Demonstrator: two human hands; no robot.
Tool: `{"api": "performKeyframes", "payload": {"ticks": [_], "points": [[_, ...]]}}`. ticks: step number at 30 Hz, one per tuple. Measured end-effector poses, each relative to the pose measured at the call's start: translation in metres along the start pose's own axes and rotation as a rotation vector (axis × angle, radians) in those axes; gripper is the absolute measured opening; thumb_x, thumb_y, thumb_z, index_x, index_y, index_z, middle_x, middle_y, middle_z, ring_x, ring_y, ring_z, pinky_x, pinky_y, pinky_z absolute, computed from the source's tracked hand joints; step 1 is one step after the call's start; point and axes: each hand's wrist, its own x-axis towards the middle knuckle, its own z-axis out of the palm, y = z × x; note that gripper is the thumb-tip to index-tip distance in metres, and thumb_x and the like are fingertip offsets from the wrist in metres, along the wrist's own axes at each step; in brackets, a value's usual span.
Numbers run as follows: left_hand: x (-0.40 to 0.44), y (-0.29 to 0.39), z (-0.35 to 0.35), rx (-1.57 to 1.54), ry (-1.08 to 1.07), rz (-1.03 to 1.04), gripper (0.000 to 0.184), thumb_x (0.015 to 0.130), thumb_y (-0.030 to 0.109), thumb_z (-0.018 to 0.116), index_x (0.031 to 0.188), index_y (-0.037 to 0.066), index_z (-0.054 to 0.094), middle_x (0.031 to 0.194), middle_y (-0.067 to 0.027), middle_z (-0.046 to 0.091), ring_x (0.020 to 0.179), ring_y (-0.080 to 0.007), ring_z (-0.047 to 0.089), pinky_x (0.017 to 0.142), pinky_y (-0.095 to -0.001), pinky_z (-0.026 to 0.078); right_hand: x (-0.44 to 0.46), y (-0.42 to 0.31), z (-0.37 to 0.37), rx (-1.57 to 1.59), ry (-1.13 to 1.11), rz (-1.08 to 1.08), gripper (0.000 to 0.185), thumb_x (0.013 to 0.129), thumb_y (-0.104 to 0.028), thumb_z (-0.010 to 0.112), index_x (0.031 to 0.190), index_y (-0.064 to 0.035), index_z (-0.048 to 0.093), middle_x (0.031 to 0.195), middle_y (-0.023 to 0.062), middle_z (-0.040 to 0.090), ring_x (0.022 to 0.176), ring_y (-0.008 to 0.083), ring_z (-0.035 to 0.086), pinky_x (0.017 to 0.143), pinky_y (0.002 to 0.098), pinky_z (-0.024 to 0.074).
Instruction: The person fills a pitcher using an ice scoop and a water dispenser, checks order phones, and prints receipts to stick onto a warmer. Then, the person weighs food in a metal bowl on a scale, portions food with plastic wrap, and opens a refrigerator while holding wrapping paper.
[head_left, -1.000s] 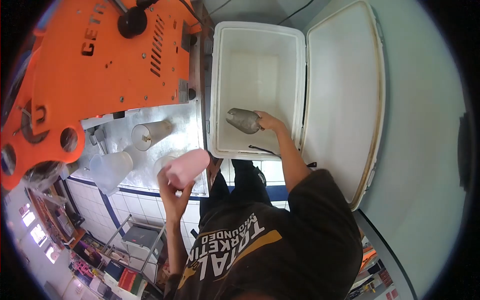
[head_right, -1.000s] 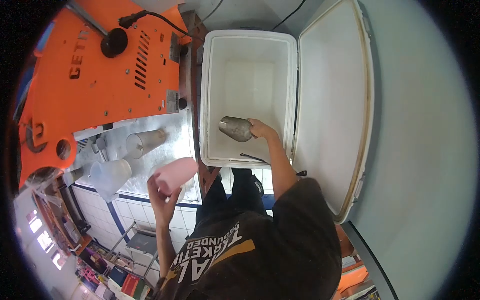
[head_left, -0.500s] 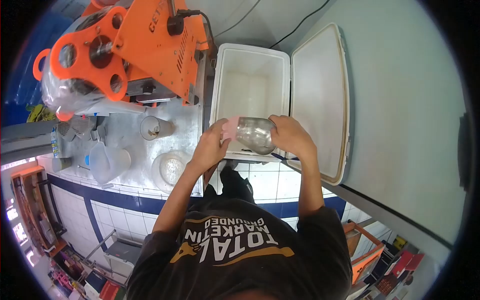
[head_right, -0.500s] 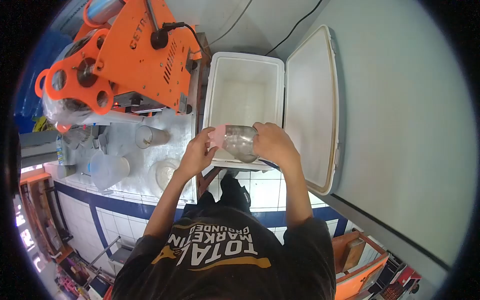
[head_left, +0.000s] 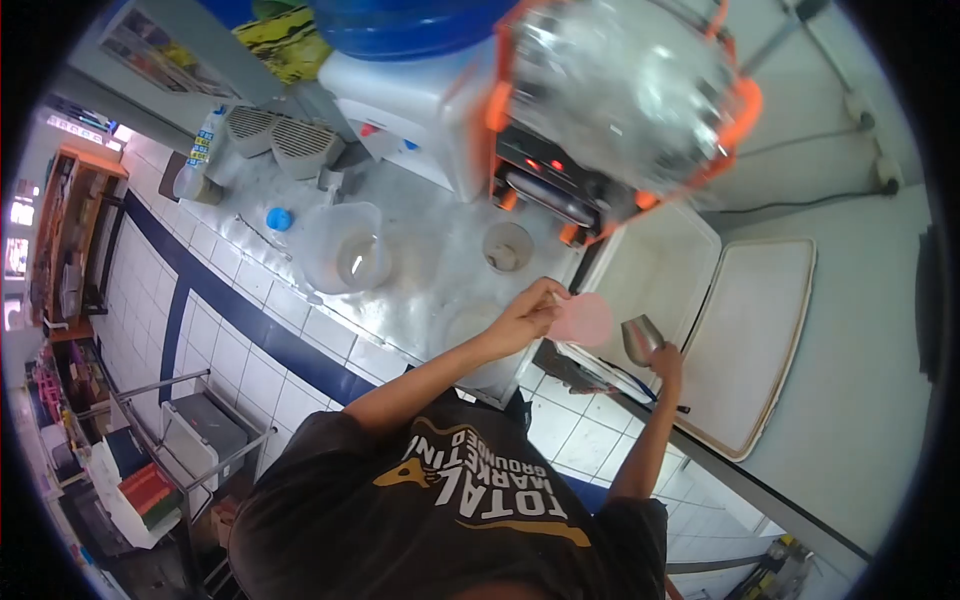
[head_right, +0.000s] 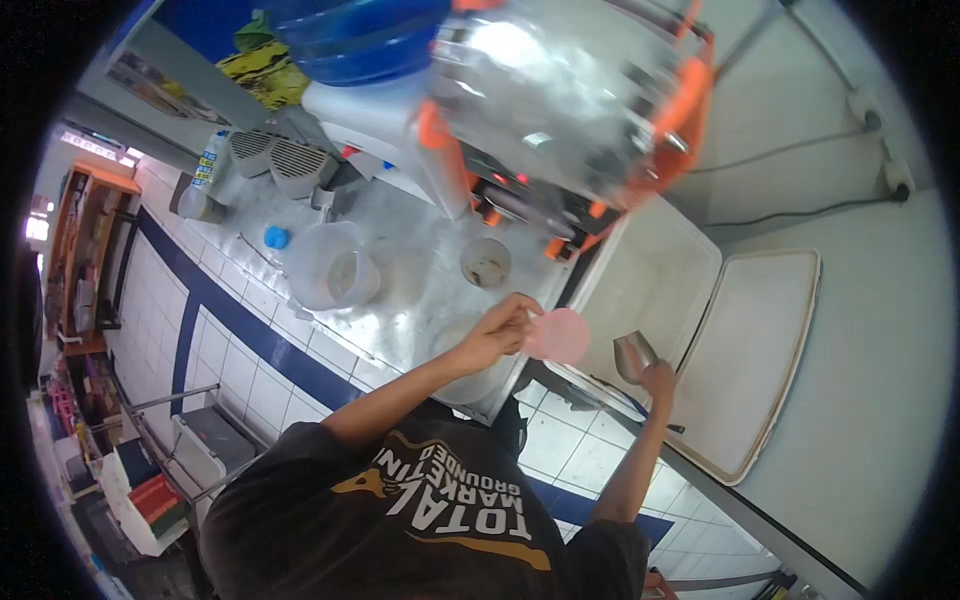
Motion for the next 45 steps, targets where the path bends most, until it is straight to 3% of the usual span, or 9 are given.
{"api": "performKeyframes", "payload": {"ticks": [6, 8, 12, 14, 19, 21, 25, 38, 45], "points": [[-0.054, 0.142, -0.117, -0.157, 0.280, 0.058, 0.013, 0.098, 0.012, 0.052, 0.110, 0.014, 0.049, 0.068, 0.0071, 0.040, 0.052, -0.0029, 0.032, 0.046, -0.0216, 0.022, 0.009, -0.041, 0.057, -0.011, 0.071, 0.113, 0.033, 0.081, -0.017, 0.054, 0.103, 0.0057, 0.066, 0.086, 0.0292, 0.068, 0.081, 0.0429, 0.068, 0.076, 0.0490, 0.0535], [-0.065, 0.177, -0.155, -0.118, 0.307, 0.126, 0.012, 0.098, 0.016, 0.054, 0.108, 0.015, 0.048, 0.068, 0.0083, 0.039, 0.052, -0.0022, 0.032, 0.047, -0.0210, 0.022, -0.030, -0.111, 0.029, -0.135, 0.640, -0.133, 0.026, 0.088, -0.015, 0.056, 0.106, 0.0028, 0.065, 0.076, 0.0189, 0.069, 0.067, 0.0277, 0.070, 0.063, 0.0384, 0.0560], [-0.072, 0.229, -0.243, 0.021, 0.350, 0.214, 0.008, 0.097, 0.015, 0.054, 0.103, 0.014, 0.049, 0.068, 0.0086, 0.041, 0.052, -0.0013, 0.033, 0.046, -0.0204, 0.022, -0.141, -0.339, -0.027, 0.730, 0.410, -0.421, 0.019, 0.098, -0.010, 0.053, 0.111, 0.0000, 0.064, 0.094, 0.0106, 0.070, 0.079, 0.0156, 0.069, 0.062, 0.0276, 0.0559], [-0.067, 0.242, -0.279, 0.149, 0.447, 0.116, 0.004, 0.098, 0.014, 0.053, 0.097, 0.012, 0.049, 0.064, 0.0064, 0.040, 0.050, -0.0019, 0.031, 0.045, -0.0211, 0.021, -0.144, -0.413, -0.008, 0.853, 0.281, -0.650, 0.019, 0.096, -0.017, 0.060, 0.104, -0.0017, 0.067, 0.086, 0.0091, 0.071, 0.077, 0.0144, 0.069, 0.060, 0.0289, 0.0548], [-0.040, 0.188, -0.379, 0.235, 0.406, -0.041, 0.006, 0.097, 0.017, 0.054, 0.092, 0.016, 0.051, 0.067, 0.0086, 0.041, 0.053, -0.0015, 0.031, 0.046, -0.0221, 0.021, -0.123, -0.541, 0.014, 1.007, -0.101, -0.519, 0.038, 0.100, -0.034, 0.054, 0.099, 0.0019, 0.067, 0.076, 0.0092, 0.069, 0.057, 0.0135, 0.066, 0.053, 0.0254, 0.0511], [-0.023, 0.163, -0.393, 0.140, 0.398, -0.153, 0.004, 0.096, 0.016, 0.055, 0.093, 0.018, 0.053, 0.070, 0.0075, 0.043, 0.052, -0.0031, 0.033, 0.046, -0.0215, 0.023, -0.110, -0.560, 0.025, 1.035, -0.286, -0.343, 0.048, 0.101, -0.046, 0.050, 0.106, -0.0010, 0.067, 0.085, 0.0079, 0.071, 0.063, 0.0136, 0.066, 0.055, 0.0247, 0.0506], [0.017, 0.111, -0.409, -0.058, 0.164, -0.259, 0.010, 0.095, 0.008, 0.054, 0.096, 0.017, 0.051, 0.070, 0.0061, 0.044, 0.052, -0.0052, 0.034, 0.045, -0.0225, 0.024, -0.104, -0.564, 0.037, 1.125, -0.385, -0.301, 0.046, 0.099, -0.046, 0.053, 0.106, -0.0041, 0.069, 0.088, 0.0069, 0.071, 0.065, 0.0123, 0.067, 0.056, 0.0257, 0.0509], [0.065, 0.062, -0.398, -0.294, -0.034, -0.315, 0.007, 0.098, 0.016, 0.057, 0.100, 0.015, 0.050, 0.076, 0.0046, 0.044, 0.064, -0.0090, 0.041, 0.057, -0.0252, 0.032, -0.084, -0.558, 0.065, 1.108, -0.280, -0.181, 0.039, 0.096, -0.041, 0.062, 0.094, -0.0035, 0.072, 0.082, 0.0062, 0.072, 0.063, 0.0110, 0.066, 0.053, 0.0234, 0.0506], [0.062, 0.076, -0.396, 0.042, -0.078, -0.252, 0.010, 0.097, 0.009, 0.056, 0.103, 0.015, 0.050, 0.077, 0.0018, 0.051, 0.069, -0.0095, 0.051, 0.059, -0.0244, 0.039, -0.084, -0.562, 0.066, 1.088, -0.239, -0.200, 0.040, 0.096, -0.040, 0.062, 0.093, -0.0009, 0.072, 0.078, 0.0075, 0.072, 0.059, 0.0115, 0.067, 0.050, 0.0222, 0.0498]]}}
